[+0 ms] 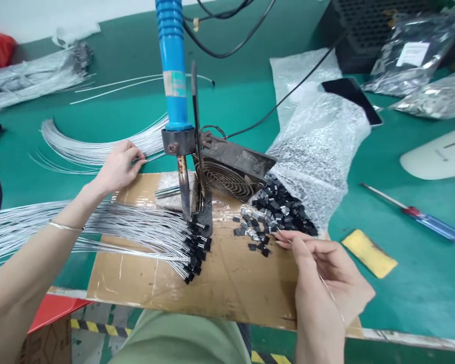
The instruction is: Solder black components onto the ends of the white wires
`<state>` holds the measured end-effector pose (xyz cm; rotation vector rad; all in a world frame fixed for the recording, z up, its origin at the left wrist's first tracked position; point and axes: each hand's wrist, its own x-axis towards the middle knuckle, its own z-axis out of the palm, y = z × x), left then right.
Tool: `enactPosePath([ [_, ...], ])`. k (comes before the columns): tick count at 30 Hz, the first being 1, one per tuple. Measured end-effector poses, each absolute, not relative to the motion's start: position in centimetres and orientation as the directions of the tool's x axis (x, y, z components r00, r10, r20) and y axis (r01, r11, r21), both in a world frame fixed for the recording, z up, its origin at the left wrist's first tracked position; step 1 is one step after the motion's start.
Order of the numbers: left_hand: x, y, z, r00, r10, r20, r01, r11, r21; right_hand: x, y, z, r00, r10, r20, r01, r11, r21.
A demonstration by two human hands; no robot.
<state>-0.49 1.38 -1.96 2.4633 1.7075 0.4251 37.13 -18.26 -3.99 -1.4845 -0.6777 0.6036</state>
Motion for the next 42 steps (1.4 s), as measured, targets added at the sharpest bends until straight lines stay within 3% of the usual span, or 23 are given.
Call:
enactPosePath([
  [4,-1.2,1.4,-1.1,0.338,0.915,0.219,0.871,-0.392,0.296,37.1,-18.2,-3.9,0.693,0.721,0.013,0.039,-0.02,-0.999],
  [9,-2.6,1.1,1.0,0.17,0.921,0.351,0.846,-0.319,0.427,36.8,-18.1,-3.4,0.709,0.704,-0.037,0.013,-0.065,-0.998],
  [15,-2.2,0.3,2.8,0.074,0.941,0.329,0.692,-0.286,0.663,36.5,-18.1,-3.2,0.72,0.688,-0.084,-0.01,-0.111,-0.994],
  [19,-1.2,-0.8,3.8,0.057,0.938,0.342,0.605,-0.305,0.736,36.6,-18.3,-3.5,0.719,0.692,-0.071,0.009,-0.111,-0.994],
  [32,-0.5,-1.2,3.1,-0.133,0.953,0.272,0.529,-0.164,0.833,36.9,-18.5,-4.1,0.685,0.728,0.009,0.052,-0.036,-0.998],
  [42,0.5,-3.7,5.4,-0.089,0.95,0.301,0.587,-0.194,0.786,37.2,-18.4,-4.0,0.724,0.69,0.011,0.011,0.003,-1.0],
])
